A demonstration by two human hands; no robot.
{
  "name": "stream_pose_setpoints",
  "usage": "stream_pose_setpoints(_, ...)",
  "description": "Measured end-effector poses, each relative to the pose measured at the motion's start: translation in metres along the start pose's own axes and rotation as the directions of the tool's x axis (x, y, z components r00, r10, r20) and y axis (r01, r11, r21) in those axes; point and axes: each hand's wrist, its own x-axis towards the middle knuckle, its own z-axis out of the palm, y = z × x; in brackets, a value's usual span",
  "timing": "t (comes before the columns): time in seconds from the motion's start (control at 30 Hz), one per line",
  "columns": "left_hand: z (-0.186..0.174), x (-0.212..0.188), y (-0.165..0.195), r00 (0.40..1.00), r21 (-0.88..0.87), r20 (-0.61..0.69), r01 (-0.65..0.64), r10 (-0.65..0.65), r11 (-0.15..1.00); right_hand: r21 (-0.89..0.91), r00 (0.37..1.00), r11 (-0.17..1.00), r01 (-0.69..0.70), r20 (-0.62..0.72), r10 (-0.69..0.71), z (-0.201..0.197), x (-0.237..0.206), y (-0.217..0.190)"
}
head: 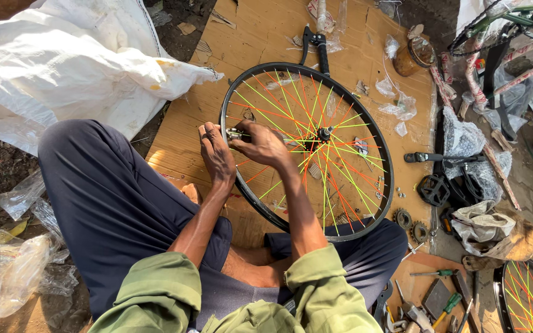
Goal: The person sits on the floor and uses a spoke wrench to tighten the nipples of a bicycle wheel with colorful spokes. The person rotates the wheel periodically to access different spokes and continues tightening them one by one.
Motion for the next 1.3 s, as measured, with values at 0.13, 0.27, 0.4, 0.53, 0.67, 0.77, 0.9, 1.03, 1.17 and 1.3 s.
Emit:
stream_pose_setpoints(0.13,-0.002,-0.004,0.001,0.999,-0.003,0.013,0.053,-0.053,0.999,0.328,0.993,0.939,0.1,0.02,-0.113,-0.009,-0.01,0.004)
stream_pose_setpoints(0.27,-0.003,-0.004,0.003,1.0,0.032,0.009,0.012,-0.012,0.999,0.313,0.996,0.947,0.077,0.02,-0.087,-0.012,-0.014,0.007)
stream_pose_setpoints(0.4,-0.002,-0.003,0.001,1.0,0.021,0.002,-0.002,0.002,1.0,0.271,0.988,0.955,0.123,-0.124,-0.092,-0.005,-0.011,0.004)
stream_pose_setpoints(0.53,-0.002,-0.001,-0.006,0.993,0.034,0.006,0.117,-0.117,0.993,0.046,0.993,0.998,-0.036,-0.108,0.041,0.004,0.0,-0.002)
stream_pose_setpoints(0.67,-0.001,0.002,-0.009,0.988,0.078,0.012,-0.154,0.154,0.985,0.023,0.994,0.996,-0.084,0.077,0.082,-0.001,0.007,0.004)
stream_pose_setpoints(0.77,-0.001,0.002,-0.004,0.999,0.047,-0.029,-0.013,0.015,0.999,0.589,0.986,0.799,0.124,0.019,-0.166,-0.006,0.002,0.013)
stream_pose_setpoints(0.9,0.0,-0.002,0.005,0.998,0.13,-0.047,0.054,-0.048,0.99,0.218,0.969,0.955,0.2,-0.189,-0.159,0.003,0.001,0.013)
stream_pose_setpoints(1.03,-0.003,-0.005,0.011,0.996,0.151,-0.079,-0.018,0.031,0.988,-0.039,1.0,0.999,-0.028,-0.001,0.028,0.006,0.003,0.01)
stream_pose_setpoints(1.17,-0.004,-0.007,0.011,0.999,0.109,-0.045,-0.025,0.03,0.994,0.512,0.966,0.828,0.227,-0.009,-0.259,-0.008,-0.004,0.017)
stream_pose_setpoints(1.3,-0.001,-0.005,0.008,0.997,0.105,-0.035,0.067,-0.063,0.992,0.207,0.991,0.973,0.1,-0.109,-0.079,-0.004,-0.001,0.014)
